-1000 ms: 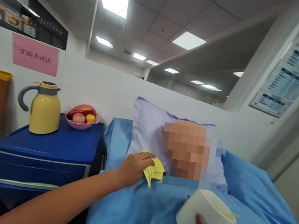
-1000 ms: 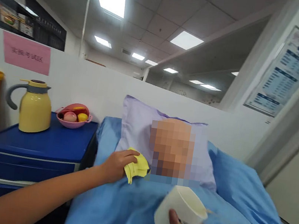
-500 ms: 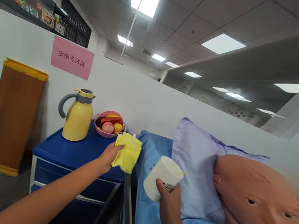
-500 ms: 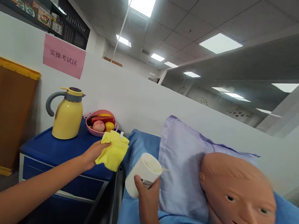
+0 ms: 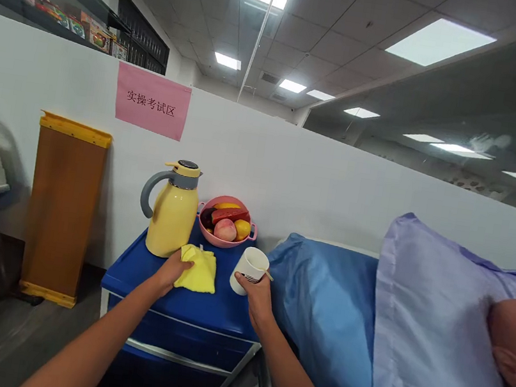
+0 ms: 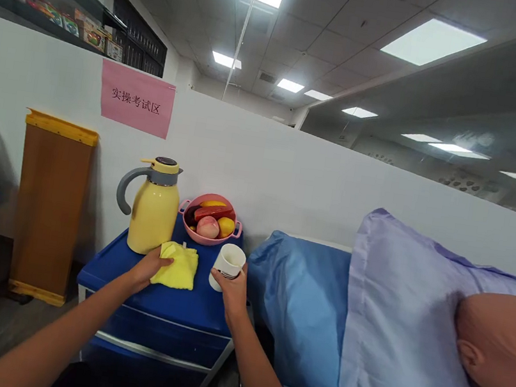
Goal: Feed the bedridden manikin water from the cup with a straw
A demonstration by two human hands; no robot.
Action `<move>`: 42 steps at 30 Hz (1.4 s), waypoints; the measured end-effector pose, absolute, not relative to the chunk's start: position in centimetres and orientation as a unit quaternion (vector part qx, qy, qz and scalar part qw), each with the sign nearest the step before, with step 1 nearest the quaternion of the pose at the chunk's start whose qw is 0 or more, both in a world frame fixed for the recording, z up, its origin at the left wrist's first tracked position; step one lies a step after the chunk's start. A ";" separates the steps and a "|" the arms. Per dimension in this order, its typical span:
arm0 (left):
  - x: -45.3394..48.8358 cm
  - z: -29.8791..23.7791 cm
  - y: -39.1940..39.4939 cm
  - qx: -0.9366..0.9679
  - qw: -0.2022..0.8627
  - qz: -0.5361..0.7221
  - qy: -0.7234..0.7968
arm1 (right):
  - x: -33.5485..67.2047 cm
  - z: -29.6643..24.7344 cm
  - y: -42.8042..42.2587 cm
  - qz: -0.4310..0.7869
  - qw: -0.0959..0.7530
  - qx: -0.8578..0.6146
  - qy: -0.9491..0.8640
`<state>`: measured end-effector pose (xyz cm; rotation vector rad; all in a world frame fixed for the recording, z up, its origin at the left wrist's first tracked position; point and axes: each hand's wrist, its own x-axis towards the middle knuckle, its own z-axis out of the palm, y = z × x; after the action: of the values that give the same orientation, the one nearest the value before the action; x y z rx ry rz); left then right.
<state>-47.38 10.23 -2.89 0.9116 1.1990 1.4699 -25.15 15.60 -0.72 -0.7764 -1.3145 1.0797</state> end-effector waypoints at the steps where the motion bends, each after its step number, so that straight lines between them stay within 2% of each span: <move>1: -47.3 -3.2 10.6 0.392 0.473 0.609 0.501 | -25.5 -1.1 15.9 0.462 0.595 -0.336 -0.565; 13: -45.8 -4.8 14.4 0.512 0.239 0.565 0.601 | -26.1 -2.6 17.2 0.415 0.627 -0.362 -0.551; 29: -46.0 -4.0 13.7 0.500 0.173 0.568 0.630 | -26.2 -2.6 17.3 0.426 0.627 -0.375 -0.533; 34: -45.3 -2.3 9.0 0.504 0.128 0.582 0.625 | -25.1 -1.7 14.1 0.410 0.635 -0.392 -0.524; 36: -44.5 -3.9 4.9 0.532 0.101 0.584 0.605 | -24.2 -3.0 10.8 0.387 0.646 -0.410 -0.515; 38: -43.4 -7.2 0.3 0.526 0.123 0.572 0.617 | -23.6 -6.1 6.6 0.355 0.632 -0.456 -0.516; 42: -40.8 -14.9 -6.6 0.351 0.199 0.560 0.724 | -24.2 -16.2 -2.0 0.351 0.631 -0.505 -0.473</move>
<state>-40.78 -6.60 -14.91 0.9808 2.0240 1.5656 -24.22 -1.97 -16.20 -1.1569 -1.0831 0.8028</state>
